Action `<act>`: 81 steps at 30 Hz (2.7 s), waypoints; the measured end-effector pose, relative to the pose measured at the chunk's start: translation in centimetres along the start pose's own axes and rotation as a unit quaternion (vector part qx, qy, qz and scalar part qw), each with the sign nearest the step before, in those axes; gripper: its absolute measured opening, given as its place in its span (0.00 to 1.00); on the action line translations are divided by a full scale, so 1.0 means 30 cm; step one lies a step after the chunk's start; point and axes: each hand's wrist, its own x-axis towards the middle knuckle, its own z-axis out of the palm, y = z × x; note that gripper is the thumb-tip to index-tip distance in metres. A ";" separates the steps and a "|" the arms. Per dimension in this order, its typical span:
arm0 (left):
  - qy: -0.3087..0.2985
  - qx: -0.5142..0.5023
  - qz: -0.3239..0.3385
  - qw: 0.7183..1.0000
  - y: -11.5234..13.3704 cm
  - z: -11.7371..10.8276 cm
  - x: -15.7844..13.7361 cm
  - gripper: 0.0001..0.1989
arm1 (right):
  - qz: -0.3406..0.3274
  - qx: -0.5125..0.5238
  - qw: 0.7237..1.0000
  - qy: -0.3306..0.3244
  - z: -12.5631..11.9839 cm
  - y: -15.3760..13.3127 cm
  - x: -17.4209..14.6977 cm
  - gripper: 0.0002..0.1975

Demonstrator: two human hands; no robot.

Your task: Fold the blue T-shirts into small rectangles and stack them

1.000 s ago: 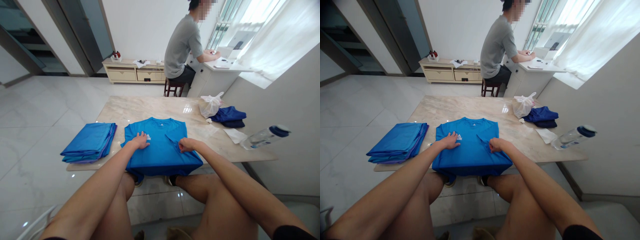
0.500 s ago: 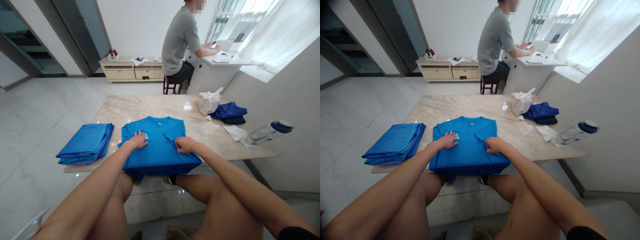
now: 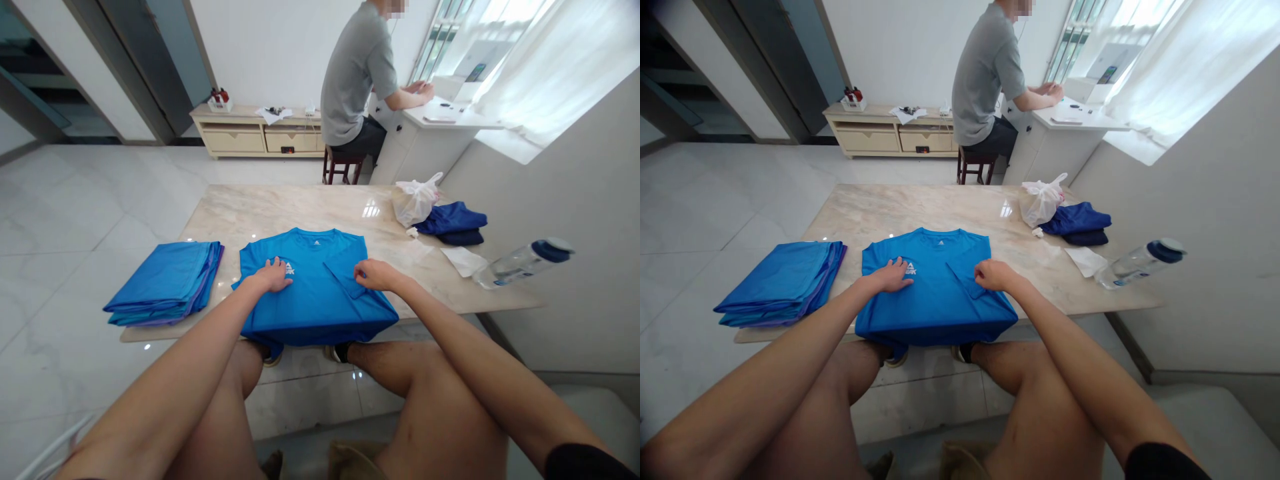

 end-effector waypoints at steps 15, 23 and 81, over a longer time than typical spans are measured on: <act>0.132 -0.076 -0.257 0.954 -0.217 -0.081 -0.199 0.29 | 0.043 0.023 0.996 0.069 -0.005 -0.045 0.136 0.15; 0.125 -0.142 -0.294 0.937 -0.273 -0.040 -0.185 0.18 | 0.045 0.018 0.996 0.075 -0.002 -0.050 0.151 0.14; 0.084 -0.122 0.037 0.988 0.146 -0.064 0.007 0.19 | -0.004 0.072 0.997 0.009 0.121 -0.010 0.154 0.14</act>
